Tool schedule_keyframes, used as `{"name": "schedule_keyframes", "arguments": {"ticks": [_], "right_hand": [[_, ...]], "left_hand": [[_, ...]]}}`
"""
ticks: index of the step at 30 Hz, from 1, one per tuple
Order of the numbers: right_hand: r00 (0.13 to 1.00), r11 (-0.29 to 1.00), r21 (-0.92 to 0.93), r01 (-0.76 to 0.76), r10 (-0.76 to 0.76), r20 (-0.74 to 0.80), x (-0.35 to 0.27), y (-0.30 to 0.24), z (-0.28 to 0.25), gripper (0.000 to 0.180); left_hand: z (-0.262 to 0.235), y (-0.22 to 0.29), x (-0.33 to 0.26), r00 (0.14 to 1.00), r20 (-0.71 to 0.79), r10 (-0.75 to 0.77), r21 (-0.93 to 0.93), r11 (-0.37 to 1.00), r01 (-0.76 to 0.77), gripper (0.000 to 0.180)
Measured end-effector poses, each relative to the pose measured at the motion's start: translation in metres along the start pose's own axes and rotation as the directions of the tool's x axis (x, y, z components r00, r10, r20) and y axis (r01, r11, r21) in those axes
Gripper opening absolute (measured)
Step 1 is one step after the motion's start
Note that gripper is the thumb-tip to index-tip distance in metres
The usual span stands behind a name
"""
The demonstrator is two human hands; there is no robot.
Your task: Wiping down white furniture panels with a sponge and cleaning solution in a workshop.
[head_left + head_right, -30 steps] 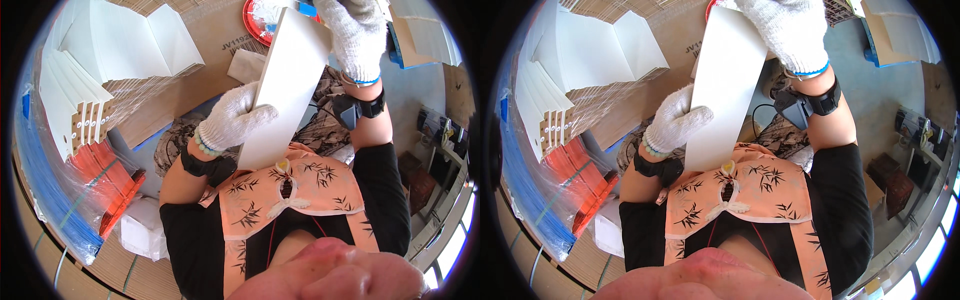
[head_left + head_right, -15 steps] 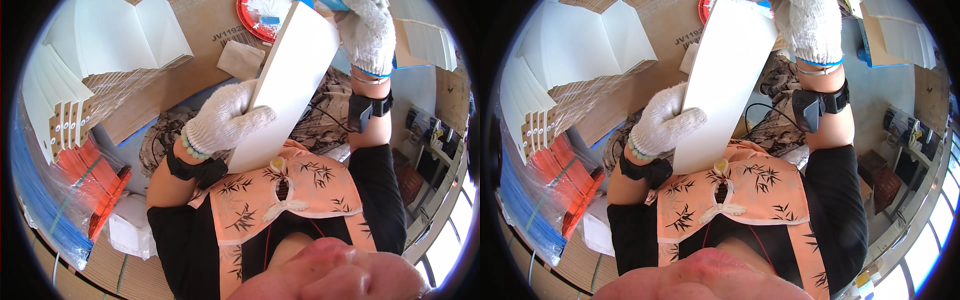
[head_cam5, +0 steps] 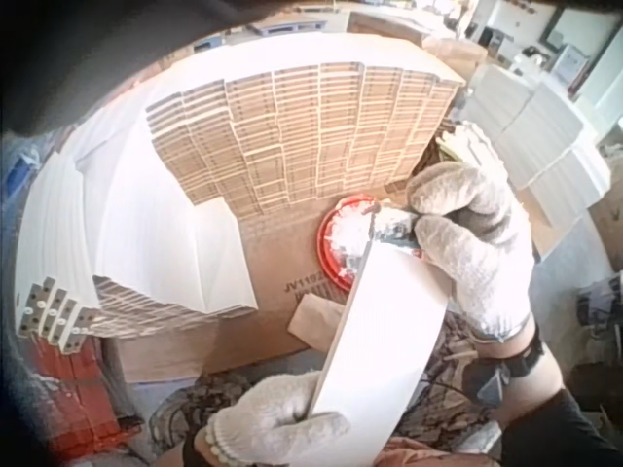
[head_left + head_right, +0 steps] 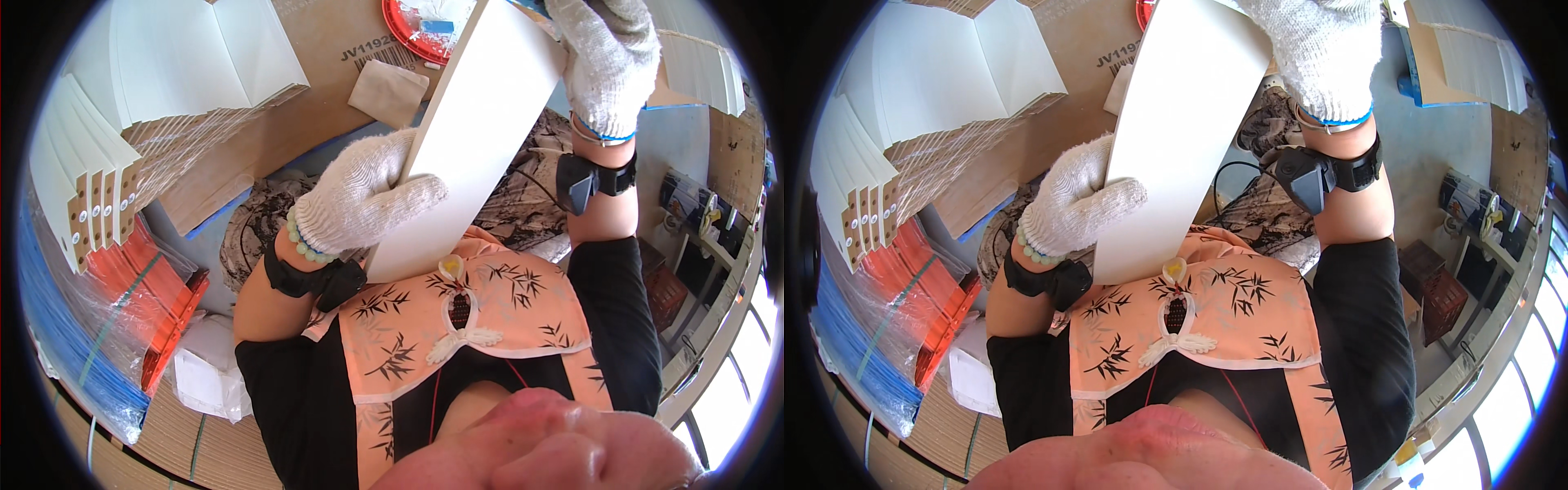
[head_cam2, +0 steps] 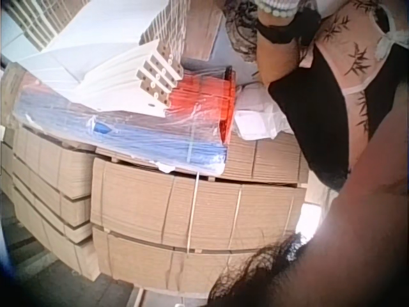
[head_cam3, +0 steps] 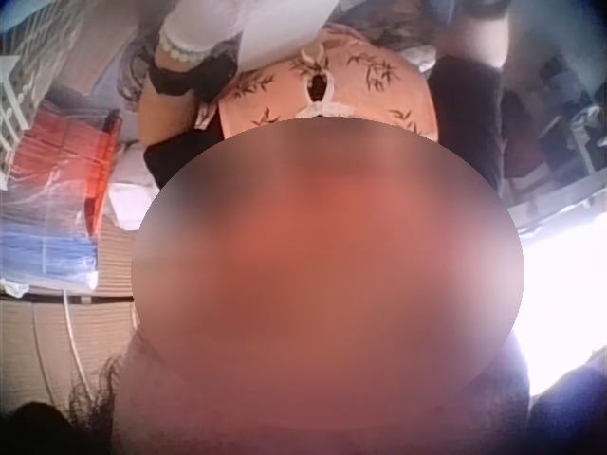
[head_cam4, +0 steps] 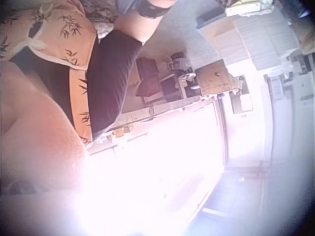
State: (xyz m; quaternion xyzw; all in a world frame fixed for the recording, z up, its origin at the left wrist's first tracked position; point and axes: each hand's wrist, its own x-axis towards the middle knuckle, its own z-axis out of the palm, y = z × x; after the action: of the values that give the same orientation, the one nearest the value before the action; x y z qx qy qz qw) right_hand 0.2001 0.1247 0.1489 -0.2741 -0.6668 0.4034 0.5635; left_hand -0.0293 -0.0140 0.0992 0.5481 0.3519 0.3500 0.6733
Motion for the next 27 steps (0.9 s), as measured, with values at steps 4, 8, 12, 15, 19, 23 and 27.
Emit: {"name": "schedule_keyframes", "arguments": {"ticks": [4,8,12,15,19,23,27], "right_hand": [[0.999,0.998,0.044,-0.049,0.050,-0.015,-0.004,-0.001,0.002,0.018],[0.999,0.999,0.032,-0.041,0.041,-0.011,-0.003,0.002,0.000,0.018],[0.999,0.996,-0.080,0.042,-0.041,0.010,-0.001,0.005,-0.001,0.016],[0.998,0.987,-0.145,0.063,-0.065,-0.009,-0.003,0.002,0.000,0.015],[0.987,0.974,-0.170,0.149,-0.137,0.085,-0.002,0.004,-0.009,0.016],[0.942,0.881,-0.339,0.329,-0.285,0.175,0.001,0.008,-0.010,0.017],[0.900,0.736,-0.519,0.435,-0.341,0.272,0.004,-0.009,-0.014,0.017]], "left_hand": [[-0.001,0.004,-0.001,1.000,0.012,-0.024,0.018,1.000,0.024,0.035],[-0.001,0.004,0.000,0.999,0.025,-0.044,0.016,0.999,0.043,0.035],[-0.002,0.003,-0.002,1.000,0.014,-0.024,0.027,0.999,0.023,0.036],[-0.003,0.005,-0.001,0.999,0.025,-0.047,0.026,0.999,0.046,0.036],[-0.002,0.006,-0.002,0.998,0.035,-0.060,-0.002,0.998,0.060,0.036],[0.000,0.005,-0.004,0.998,0.016,-0.063,-0.025,0.998,0.063,0.036],[0.000,0.004,0.000,0.999,0.040,-0.036,-0.001,0.999,0.036,0.036]]}}
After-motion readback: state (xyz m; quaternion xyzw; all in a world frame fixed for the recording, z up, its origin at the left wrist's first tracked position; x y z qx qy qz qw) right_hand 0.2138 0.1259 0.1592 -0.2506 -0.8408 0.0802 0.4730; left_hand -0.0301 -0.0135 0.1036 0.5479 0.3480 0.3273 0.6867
